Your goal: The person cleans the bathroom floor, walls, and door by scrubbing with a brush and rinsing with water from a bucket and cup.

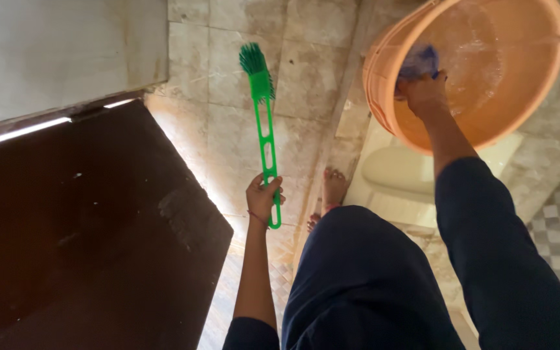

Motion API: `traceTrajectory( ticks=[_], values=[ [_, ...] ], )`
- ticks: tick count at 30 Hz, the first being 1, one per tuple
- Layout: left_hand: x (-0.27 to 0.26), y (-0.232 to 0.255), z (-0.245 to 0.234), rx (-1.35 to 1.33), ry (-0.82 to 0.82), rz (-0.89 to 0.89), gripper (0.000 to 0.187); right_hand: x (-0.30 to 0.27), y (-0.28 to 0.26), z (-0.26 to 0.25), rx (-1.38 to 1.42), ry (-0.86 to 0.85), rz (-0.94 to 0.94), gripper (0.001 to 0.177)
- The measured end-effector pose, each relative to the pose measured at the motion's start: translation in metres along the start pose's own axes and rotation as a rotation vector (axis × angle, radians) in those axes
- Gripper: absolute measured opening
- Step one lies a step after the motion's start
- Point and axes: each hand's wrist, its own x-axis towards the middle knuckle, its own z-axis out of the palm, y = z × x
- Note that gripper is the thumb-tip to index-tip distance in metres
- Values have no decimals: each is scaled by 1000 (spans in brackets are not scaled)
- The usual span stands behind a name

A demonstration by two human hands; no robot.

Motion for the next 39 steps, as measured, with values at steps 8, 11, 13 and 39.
traceTrajectory(
  ticks=[8, 11, 13, 39],
  values=[
    [-68, 20, -11, 50, -22, -29, 32, -199, 3, -150, -84, 125, -148, 29],
    [-102, 13, -17, 75, -40, -57, 31, -240, -32, -230, -88, -35, -311, 28],
    [-124, 8, -22, 114, -35, -63, 30, -250, -72, -273, -46, -204, -409, 31],
    [-300, -112, -85, -94, -19, -14, 29, -429, -275, -304, 38, -378, -513, 43]
  ],
)
